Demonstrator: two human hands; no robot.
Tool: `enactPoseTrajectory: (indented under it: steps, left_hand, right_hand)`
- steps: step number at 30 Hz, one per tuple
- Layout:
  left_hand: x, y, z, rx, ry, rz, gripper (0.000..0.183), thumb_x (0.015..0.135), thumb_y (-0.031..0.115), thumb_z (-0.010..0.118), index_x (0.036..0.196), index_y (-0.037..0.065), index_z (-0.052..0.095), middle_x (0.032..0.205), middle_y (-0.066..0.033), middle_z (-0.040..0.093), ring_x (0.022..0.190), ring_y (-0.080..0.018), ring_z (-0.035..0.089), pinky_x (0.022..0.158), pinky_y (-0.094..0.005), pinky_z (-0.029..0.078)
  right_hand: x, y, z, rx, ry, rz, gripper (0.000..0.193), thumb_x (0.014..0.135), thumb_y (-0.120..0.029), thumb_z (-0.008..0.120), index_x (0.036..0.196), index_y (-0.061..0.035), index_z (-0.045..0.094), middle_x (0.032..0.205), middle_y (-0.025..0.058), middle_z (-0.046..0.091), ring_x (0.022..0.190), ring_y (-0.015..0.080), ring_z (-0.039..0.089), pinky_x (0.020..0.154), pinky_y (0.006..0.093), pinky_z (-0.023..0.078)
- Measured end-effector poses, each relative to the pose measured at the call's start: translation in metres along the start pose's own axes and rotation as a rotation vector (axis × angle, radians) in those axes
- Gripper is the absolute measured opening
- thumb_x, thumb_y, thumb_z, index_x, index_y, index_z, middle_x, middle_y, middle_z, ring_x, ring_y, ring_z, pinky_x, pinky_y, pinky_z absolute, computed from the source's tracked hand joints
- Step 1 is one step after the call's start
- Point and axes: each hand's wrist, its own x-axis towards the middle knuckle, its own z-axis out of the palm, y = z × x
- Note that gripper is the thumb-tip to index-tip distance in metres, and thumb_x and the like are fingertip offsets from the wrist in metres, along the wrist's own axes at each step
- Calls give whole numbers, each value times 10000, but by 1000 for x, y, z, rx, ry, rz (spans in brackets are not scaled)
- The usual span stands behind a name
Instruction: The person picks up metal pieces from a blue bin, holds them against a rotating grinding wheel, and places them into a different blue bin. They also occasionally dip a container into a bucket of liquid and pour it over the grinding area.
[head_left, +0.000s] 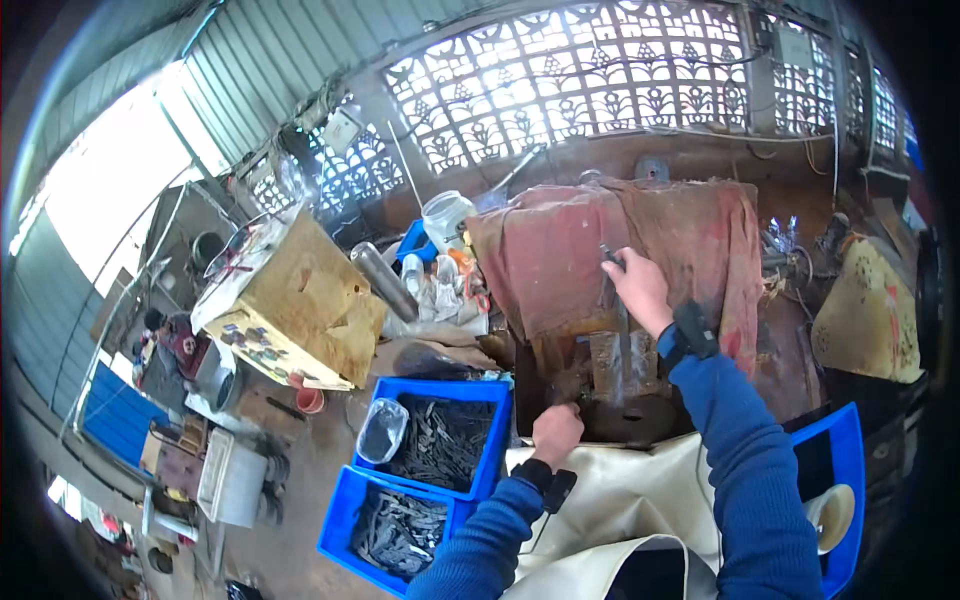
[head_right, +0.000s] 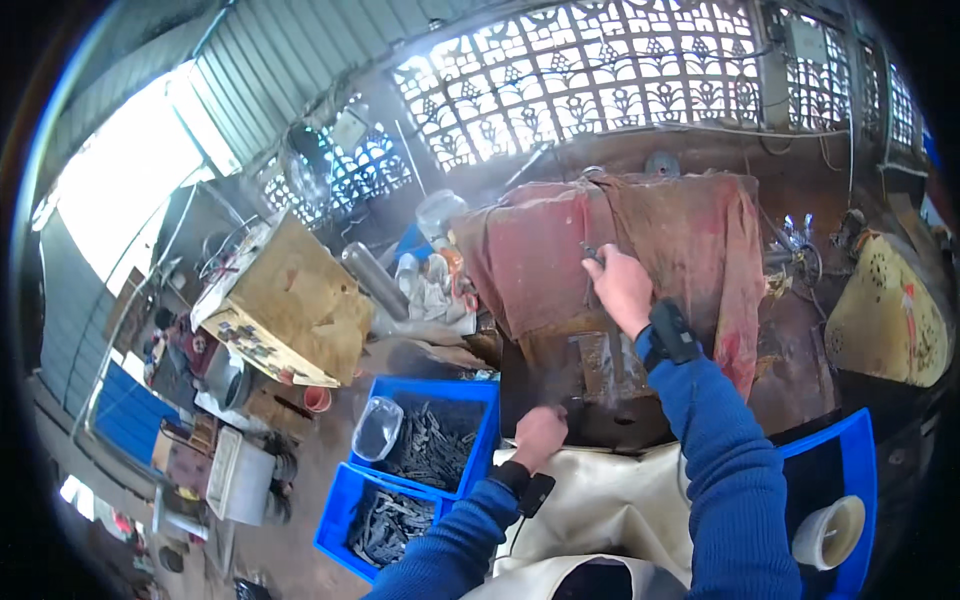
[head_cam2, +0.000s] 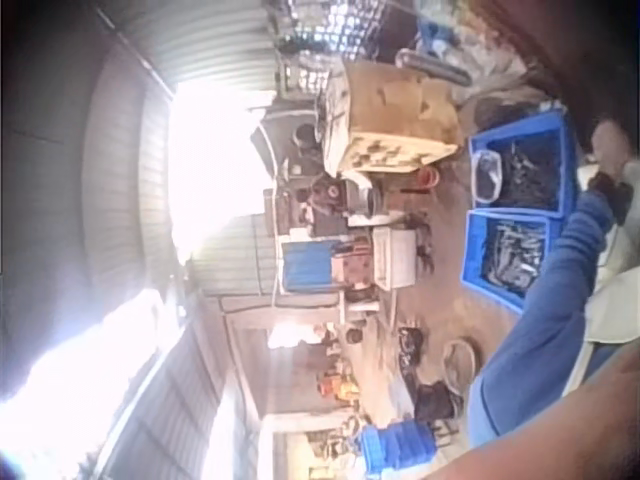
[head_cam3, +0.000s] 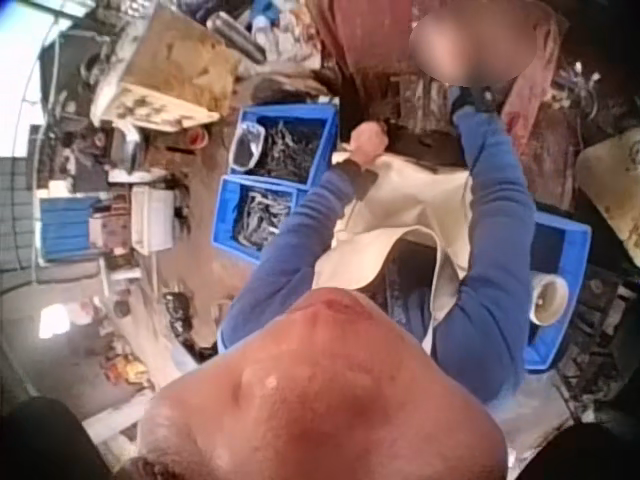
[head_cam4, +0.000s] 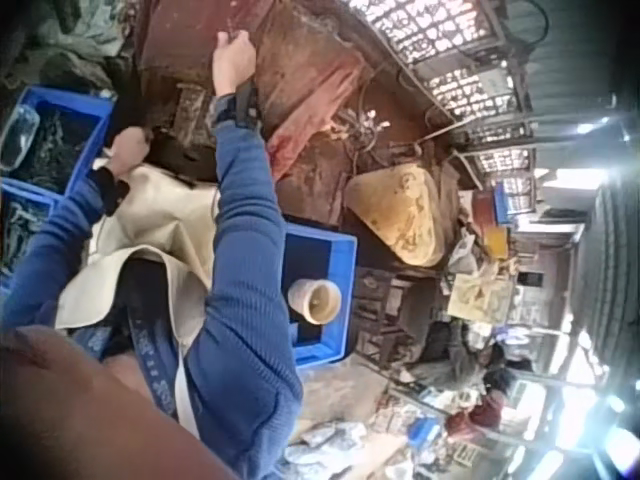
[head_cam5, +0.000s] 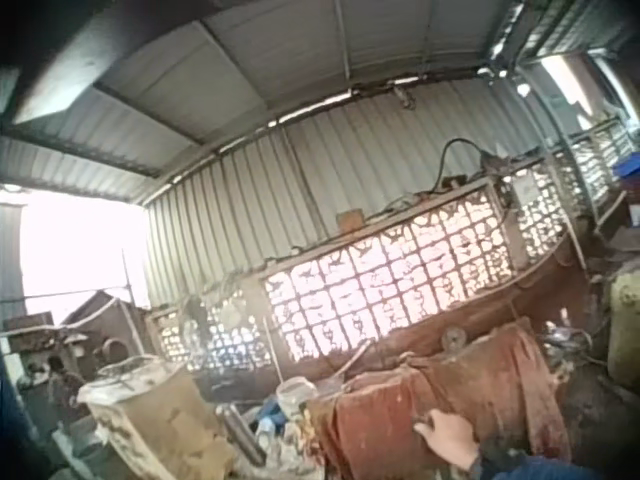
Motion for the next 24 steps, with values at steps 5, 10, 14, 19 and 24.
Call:
enactPoseTrajectory:
  steps: [5,10,14,19,24]
  left_hand:
    - [-1,-2,7,-4,17,-3,217,833,213,546,944,154,723,936,-134,702,888,-332,669,771,-441,545]
    - [-1,-2,8,-18,54,-12,219,833,221,560,956,178,736,961,-120,702,906,-320,666,794,-428,540]
    - [0,-1,9,-8,41,-32,213,836,225,563,947,182,740,972,-118,700,917,-316,661,808,-424,536]
    - [-1,-4,11,6,102,13,230,850,250,550,980,198,733,953,-115,706,879,-313,677,770,-427,549]
    - [-1,-4,11,35,58,33,232,852,249,547,981,197,733,954,-111,706,881,-313,676,771,-425,549]
  right_hand:
    - [-8,3,20,-145,-18,-127,251,882,-318,612,941,-74,617,833,186,674,823,395,650,687,507,498]
    - [-7,8,19,-220,-39,-146,210,881,-284,614,905,-75,613,785,180,658,782,395,642,655,514,492]
    - [-4,8,18,-198,-37,-122,193,887,-258,599,894,-66,597,796,194,659,788,408,639,665,521,491]
    - [-3,9,21,-185,-55,-79,172,894,-235,584,915,-64,591,803,204,659,789,420,636,676,533,487]
    - [-2,10,23,-176,-57,-82,172,907,-226,567,926,-57,588,810,211,657,797,428,633,680,537,484]
